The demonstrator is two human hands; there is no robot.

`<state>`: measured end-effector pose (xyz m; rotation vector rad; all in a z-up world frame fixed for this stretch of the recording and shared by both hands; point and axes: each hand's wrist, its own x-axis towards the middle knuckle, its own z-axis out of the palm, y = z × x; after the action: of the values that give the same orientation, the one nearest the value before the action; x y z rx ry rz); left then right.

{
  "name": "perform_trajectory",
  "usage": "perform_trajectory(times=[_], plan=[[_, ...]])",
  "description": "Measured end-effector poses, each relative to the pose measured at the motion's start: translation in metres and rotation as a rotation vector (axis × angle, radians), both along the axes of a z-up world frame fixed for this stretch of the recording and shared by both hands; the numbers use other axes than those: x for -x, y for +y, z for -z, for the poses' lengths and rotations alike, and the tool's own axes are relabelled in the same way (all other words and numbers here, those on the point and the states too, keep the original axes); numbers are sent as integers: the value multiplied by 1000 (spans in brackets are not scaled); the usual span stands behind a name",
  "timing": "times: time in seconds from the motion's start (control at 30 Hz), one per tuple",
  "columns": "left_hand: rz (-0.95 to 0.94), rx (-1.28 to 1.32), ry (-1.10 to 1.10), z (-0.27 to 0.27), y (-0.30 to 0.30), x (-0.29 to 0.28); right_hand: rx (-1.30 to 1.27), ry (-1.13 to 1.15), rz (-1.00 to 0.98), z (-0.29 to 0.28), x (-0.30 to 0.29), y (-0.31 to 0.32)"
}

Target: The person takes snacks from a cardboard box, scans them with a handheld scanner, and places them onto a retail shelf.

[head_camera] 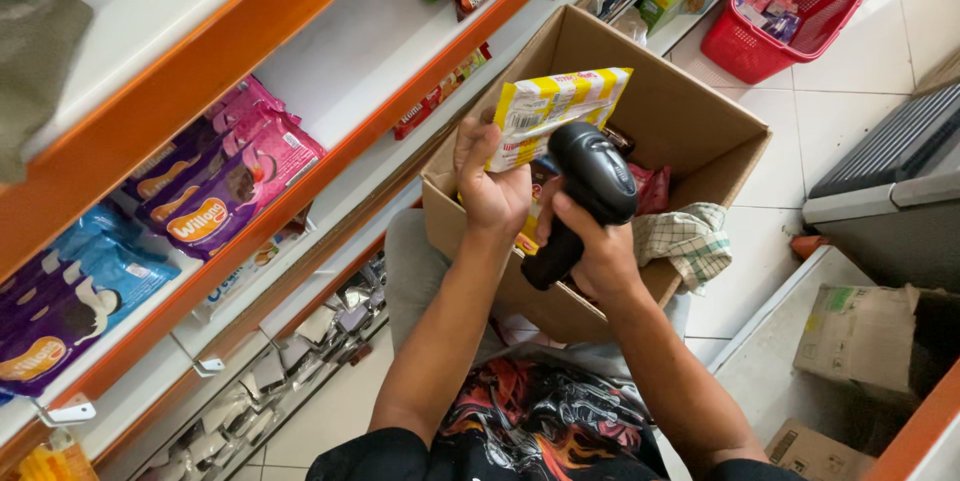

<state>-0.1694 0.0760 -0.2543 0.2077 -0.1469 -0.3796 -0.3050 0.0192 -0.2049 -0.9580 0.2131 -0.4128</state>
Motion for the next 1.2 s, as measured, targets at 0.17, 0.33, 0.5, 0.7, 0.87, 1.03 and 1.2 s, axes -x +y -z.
perform_trajectory(times=[0.17,0.33,0.5,0.7,0.87,1.03,1.2], plan=[[-232,-314,-504,-35,16,24,-75,55,139,-11,-9,-32],[-328,-671,-1239,-74,40,31,-230,-74,132,-20,-6,-59],[-543,-844,-1807,-107,51,29,-48,-38,64,-32,1,-67],[-521,-851,-1287,-134,54,25,34,-210,103,-59,-13,-75],[221,-703,-780,-127,40,-3,70,-296,104,-84,-27,-82],[59,-697,-921,-143,19,-30,-13,-391,90,-99,-43,-99],[-103,-716,-1010,-179,-9,-53,183,-383,248,-108,-64,-116]])
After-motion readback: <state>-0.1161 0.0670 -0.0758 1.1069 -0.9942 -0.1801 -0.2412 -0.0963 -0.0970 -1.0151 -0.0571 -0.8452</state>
